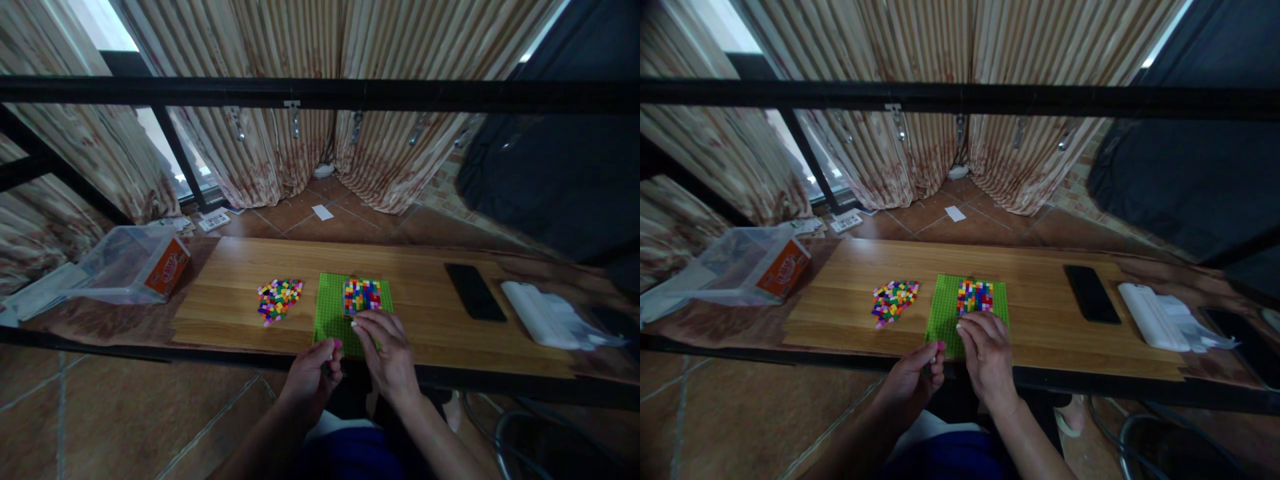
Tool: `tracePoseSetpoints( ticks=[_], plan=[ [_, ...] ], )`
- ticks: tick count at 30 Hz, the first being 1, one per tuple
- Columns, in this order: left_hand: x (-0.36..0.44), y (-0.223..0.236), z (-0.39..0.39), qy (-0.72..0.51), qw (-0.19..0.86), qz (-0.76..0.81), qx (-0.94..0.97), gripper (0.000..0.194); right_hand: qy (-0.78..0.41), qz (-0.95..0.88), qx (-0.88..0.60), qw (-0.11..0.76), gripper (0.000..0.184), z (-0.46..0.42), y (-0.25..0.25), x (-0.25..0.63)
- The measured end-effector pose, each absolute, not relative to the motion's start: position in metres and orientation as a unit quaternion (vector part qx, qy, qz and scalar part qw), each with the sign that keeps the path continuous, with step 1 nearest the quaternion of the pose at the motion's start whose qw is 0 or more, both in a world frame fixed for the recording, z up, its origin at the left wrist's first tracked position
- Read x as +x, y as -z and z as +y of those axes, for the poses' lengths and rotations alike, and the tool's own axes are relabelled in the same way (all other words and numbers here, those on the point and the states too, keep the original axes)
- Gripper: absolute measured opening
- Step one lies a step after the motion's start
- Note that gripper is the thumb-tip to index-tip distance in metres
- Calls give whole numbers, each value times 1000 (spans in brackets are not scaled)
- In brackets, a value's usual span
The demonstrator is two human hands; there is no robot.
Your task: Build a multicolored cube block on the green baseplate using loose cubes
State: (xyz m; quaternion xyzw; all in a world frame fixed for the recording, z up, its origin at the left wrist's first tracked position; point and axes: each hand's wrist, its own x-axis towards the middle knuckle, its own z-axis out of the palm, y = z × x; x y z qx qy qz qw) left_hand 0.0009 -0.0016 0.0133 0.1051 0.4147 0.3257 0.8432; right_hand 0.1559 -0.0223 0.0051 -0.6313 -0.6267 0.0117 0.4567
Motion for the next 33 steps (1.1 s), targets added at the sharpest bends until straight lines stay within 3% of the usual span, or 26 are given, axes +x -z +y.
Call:
tracePoseSetpoints(
  ticks=[6, 12, 23, 33],
  plan=[
    [-5, -5, -1, -320, 830, 447, 92, 13, 22, -616, -678, 401, 26, 22, 0, 192],
    [-10, -1, -2, -325, 824, 456, 83, 13, 24, -640, -682, 354, 24, 42, 5, 197],
    [-12, 5, 3, -314, 823, 465, 91, 22, -14, -610, -675, 414, 24, 54, 11, 204],
    [-13, 3, 1, -315, 818, 472, 95, 21, 125, -676, -649, 326, 20, 42, 13, 198]
  ],
)
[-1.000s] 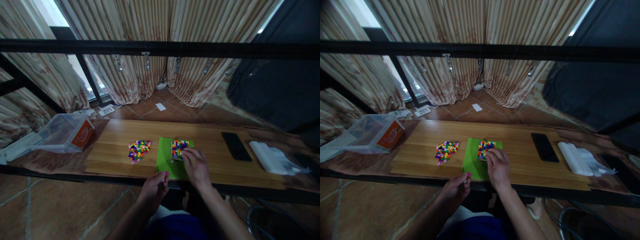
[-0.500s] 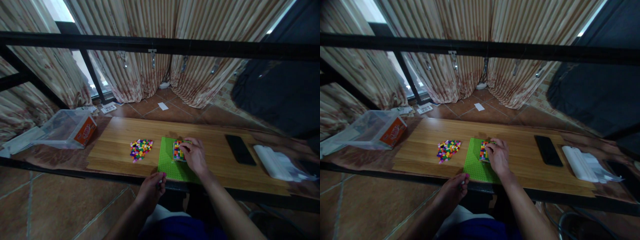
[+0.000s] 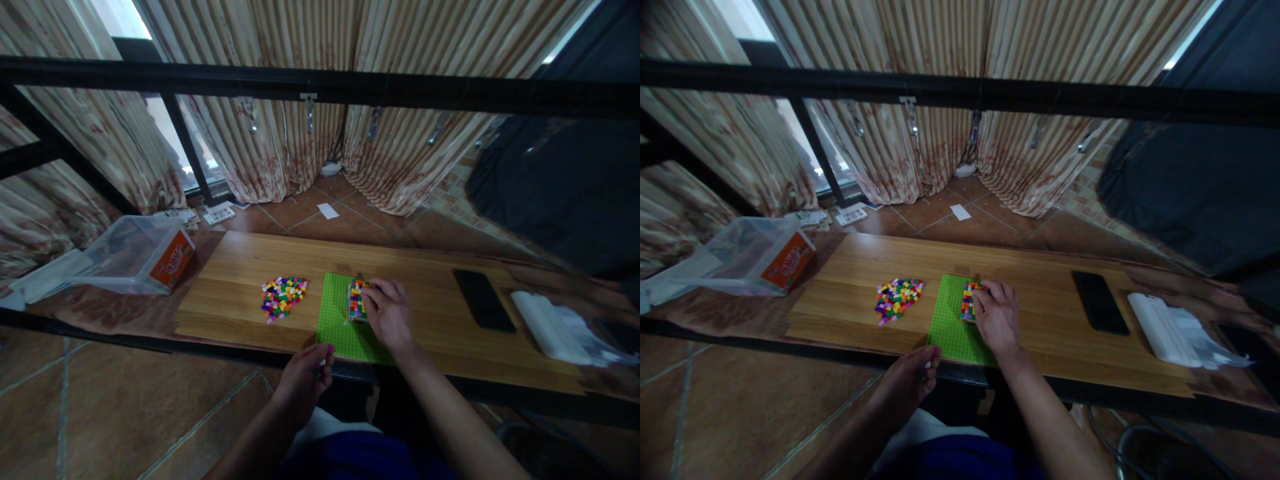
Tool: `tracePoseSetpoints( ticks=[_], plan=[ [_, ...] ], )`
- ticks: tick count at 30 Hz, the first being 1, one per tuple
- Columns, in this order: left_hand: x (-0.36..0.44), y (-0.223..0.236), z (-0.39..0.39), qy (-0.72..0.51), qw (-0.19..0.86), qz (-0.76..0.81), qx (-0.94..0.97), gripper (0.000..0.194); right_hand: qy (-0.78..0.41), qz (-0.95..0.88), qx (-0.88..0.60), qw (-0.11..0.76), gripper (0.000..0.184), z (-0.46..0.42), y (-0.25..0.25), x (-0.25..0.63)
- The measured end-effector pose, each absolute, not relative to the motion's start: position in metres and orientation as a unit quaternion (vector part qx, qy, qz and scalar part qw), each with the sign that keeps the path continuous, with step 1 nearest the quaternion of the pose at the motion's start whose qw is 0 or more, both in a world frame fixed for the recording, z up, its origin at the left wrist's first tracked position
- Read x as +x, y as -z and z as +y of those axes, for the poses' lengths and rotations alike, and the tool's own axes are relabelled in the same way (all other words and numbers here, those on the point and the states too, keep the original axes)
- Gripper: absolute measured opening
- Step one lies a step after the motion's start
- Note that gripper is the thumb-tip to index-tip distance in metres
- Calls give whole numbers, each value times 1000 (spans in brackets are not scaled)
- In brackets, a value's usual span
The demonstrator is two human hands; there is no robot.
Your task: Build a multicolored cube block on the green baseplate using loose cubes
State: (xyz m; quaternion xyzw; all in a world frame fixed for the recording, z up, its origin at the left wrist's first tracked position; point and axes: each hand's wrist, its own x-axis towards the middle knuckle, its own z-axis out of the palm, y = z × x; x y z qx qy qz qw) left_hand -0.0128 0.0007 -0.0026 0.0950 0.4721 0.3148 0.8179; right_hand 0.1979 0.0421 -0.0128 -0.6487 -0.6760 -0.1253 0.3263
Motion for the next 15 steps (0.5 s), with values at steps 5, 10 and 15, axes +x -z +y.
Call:
tracePoseSetpoints(
  ticks=[5, 10, 15],
  plan=[
    [-13, 4, 0, -316, 818, 471, 97, 22, 168, -690, -640, 294, 19, 38, 9, 195],
    [-9, 6, 2, -314, 816, 476, 95, 21, 154, -706, -638, 264, 19, 37, 8, 194],
    [-4, 2, 4, -319, 814, 475, 102, 17, 136, -698, -652, 264, 20, 36, 7, 197]
  ],
)
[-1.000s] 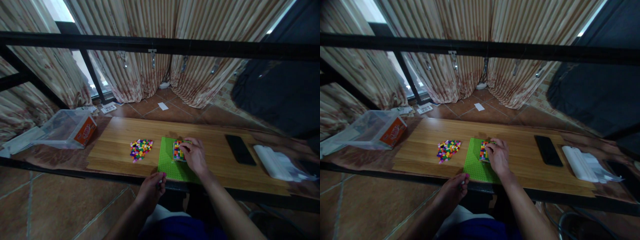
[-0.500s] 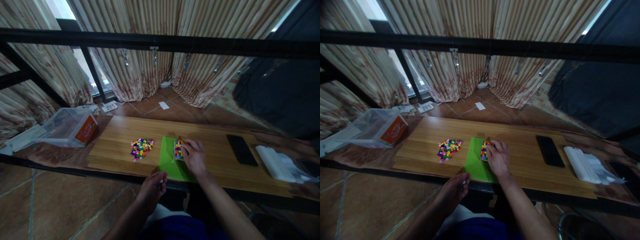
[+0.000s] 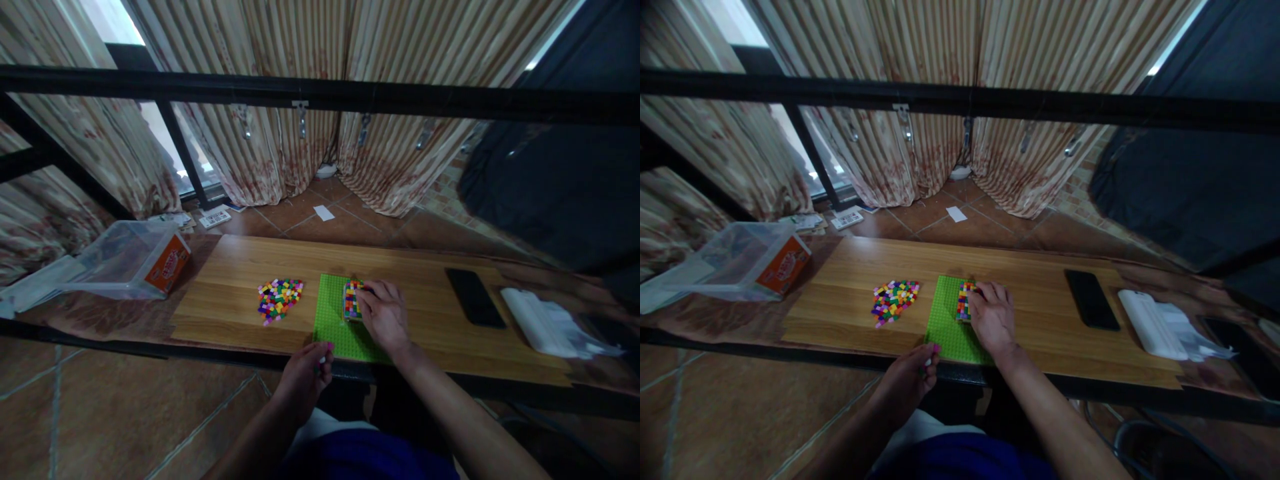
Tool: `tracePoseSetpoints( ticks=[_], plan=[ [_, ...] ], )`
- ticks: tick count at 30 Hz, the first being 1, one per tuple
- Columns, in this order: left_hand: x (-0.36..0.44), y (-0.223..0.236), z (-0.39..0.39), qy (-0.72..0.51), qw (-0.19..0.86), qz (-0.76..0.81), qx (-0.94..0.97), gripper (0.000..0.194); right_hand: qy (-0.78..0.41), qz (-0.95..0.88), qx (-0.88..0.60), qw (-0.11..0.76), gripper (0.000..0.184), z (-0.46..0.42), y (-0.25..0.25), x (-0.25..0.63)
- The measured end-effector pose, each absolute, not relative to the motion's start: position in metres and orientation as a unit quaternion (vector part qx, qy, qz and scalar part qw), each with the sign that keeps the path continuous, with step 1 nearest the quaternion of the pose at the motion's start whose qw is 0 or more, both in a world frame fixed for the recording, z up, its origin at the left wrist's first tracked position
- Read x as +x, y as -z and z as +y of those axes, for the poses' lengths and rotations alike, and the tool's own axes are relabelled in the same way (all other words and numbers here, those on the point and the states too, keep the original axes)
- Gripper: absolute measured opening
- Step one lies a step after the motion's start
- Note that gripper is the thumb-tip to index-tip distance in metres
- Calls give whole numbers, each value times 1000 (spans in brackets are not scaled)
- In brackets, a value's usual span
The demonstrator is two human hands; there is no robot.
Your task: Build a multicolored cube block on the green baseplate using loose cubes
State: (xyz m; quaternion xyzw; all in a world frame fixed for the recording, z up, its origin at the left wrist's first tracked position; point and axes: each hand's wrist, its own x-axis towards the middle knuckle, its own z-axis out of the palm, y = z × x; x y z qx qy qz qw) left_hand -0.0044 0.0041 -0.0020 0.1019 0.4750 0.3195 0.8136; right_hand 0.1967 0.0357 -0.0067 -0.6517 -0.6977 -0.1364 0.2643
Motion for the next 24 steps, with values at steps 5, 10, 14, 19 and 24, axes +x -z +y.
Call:
tracePoseSetpoints(
  ticks=[5, 10, 14, 19, 24],
  plan=[
    [-7, -1, 4, -314, 813, 478, 108, 20, 78, -641, -672, 363, 22, 17, 9, 186],
    [-6, -1, 5, -313, 818, 466, 124, 27, -125, -637, -630, 425, 21, -15, 4, 154],
    [-4, -2, 6, -321, 832, 432, 134, 38, -210, -636, -609, 424, 20, -28, -5, 140],
    [-4, -3, 5, -324, 841, 409, 145, 41, -233, -638, -599, 423, 18, -29, -9, 139],
    [-4, -6, 3, -315, 845, 406, 146, 38, -237, -625, -598, 442, 15, -31, -6, 136]
  ],
)
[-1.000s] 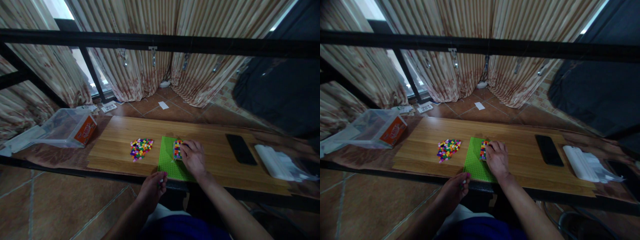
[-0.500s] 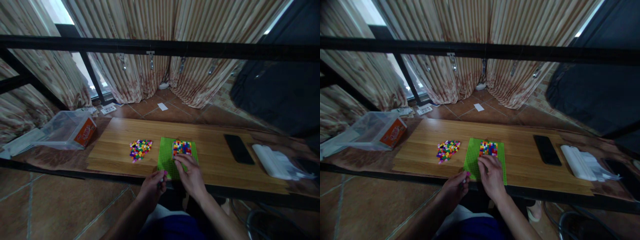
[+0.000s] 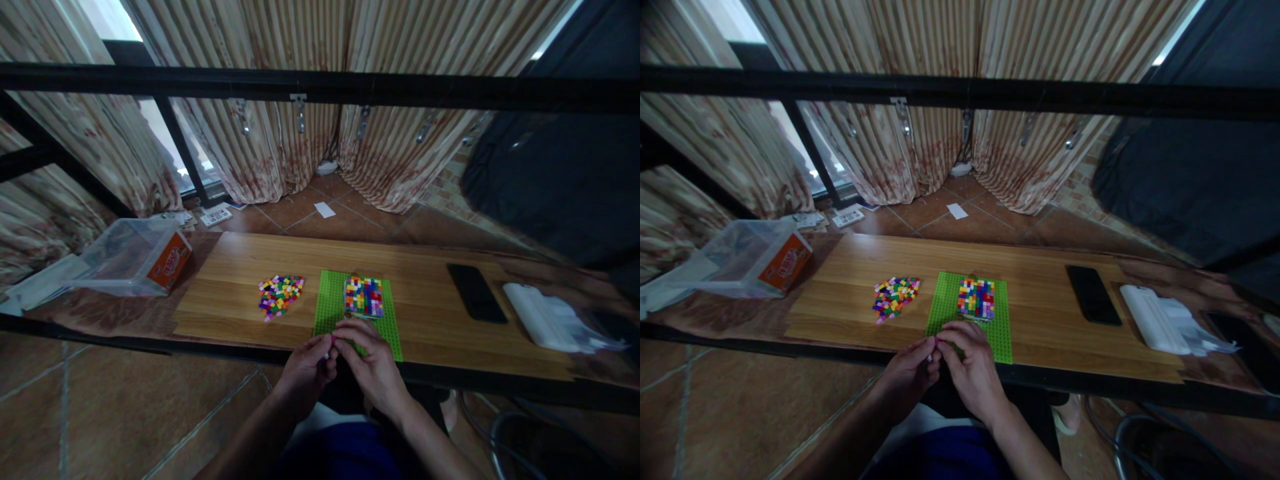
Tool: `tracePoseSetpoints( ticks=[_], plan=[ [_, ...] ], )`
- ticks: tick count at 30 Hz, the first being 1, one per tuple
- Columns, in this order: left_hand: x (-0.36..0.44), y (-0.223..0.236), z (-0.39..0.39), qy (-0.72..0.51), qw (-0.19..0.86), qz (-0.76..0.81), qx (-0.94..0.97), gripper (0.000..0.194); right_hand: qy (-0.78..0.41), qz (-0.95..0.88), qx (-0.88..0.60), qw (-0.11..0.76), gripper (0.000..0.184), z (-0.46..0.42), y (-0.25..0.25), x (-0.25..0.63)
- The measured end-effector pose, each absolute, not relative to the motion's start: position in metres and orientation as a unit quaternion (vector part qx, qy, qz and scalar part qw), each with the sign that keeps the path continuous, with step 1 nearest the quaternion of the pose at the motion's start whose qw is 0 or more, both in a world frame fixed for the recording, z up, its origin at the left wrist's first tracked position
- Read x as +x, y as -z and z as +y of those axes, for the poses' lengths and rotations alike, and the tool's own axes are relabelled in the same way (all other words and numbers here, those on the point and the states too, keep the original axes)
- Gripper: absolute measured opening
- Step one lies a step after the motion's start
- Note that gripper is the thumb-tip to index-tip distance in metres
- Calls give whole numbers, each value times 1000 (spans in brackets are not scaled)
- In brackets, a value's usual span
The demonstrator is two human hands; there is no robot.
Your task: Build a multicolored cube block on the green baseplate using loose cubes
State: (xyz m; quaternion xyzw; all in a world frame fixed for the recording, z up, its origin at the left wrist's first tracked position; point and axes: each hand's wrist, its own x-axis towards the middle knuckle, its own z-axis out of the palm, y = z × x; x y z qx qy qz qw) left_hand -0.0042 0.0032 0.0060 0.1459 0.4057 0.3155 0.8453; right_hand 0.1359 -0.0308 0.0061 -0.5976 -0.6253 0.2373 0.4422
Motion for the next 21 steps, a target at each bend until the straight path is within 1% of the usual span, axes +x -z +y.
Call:
tracePoseSetpoints(
  ticks=[4, 6, 12, 17, 21],
  plan=[
    [-5, -7, 1, -314, 839, 418, 149, 35, -239, -623, -591, 454, 15, -33, -6, 139],
    [-5, -6, 1, -312, 832, 434, 148, 32, -222, -616, -601, 458, 15, -30, -6, 146],
    [-10, 0, 0, -303, 803, 488, 157, 20, -89, -555, -677, 476, 18, -4, -2, 188],
    [-12, 1, -3, -289, 800, 495, 179, 30, -63, -564, -686, 456, 23, 23, 4, 208],
    [-14, 3, -4, -289, 808, 482, 177, 30, -42, -574, -690, 439, 24, 37, 9, 209]
  ],
)
